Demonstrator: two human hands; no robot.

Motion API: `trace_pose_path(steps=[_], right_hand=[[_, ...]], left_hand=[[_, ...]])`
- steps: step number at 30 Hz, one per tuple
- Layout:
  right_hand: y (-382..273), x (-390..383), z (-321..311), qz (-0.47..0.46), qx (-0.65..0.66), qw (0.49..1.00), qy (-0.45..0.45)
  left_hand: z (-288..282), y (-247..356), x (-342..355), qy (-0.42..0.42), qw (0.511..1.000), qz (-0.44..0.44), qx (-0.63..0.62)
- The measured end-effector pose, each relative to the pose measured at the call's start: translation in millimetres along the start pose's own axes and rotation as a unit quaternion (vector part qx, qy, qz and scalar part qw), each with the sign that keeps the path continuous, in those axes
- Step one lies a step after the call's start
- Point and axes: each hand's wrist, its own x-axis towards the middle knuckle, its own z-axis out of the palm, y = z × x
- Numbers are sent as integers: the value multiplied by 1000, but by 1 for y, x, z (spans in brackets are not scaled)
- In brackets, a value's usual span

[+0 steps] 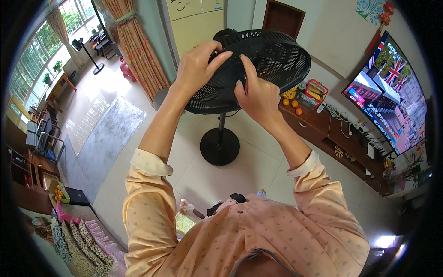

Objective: The person moves a standing fan, washes hands in the bathroom, then returns to the fan. They retrieve a screwdriver from a drawer and use it to loosen and remove the front grille of the fan. The task ends with the grille detached and the screwdriver placed on a nearby table.

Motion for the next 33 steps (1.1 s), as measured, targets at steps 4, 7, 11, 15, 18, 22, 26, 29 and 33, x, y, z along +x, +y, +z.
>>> trace_pose_path(steps=[4, 7, 11, 15, 18, 22, 26, 29, 33], right_hand=[[-4, -3, -9, 35, 64, 997, -36], [-8, -8, -12, 72, 129, 988, -40], [-14, -19, -11, 96, 186, 977, -28], [-21, -28, -3, 85, 199, 976, 29], [-24, -36, -6, 68, 210, 974, 56], [-22, -35, -5, 22, 106, 992, 68], [-22, -38, -3, -15, 86, 993, 73], [-23, -47, -4, -5, 95, 994, 44], [-22, -62, -9, -35, 116, 992, 34]], left_hand=[[2, 1, 1, -2, 1000, 4, 3], [4, 3, 0, -1, 1000, 12, 4], [3, 7, -7, 16, 999, 30, -6], [1, 7, -13, 13, 1000, 23, 2], [-2, 5, -12, 20, 1000, 20, -4], [-3, 8, -15, 55, 998, 9, 37], [-6, 15, -23, 71, 995, 1, 64], [-12, 18, -37, 73, 996, -9, 46], [-17, 20, -73, 142, 988, -57, 24]])
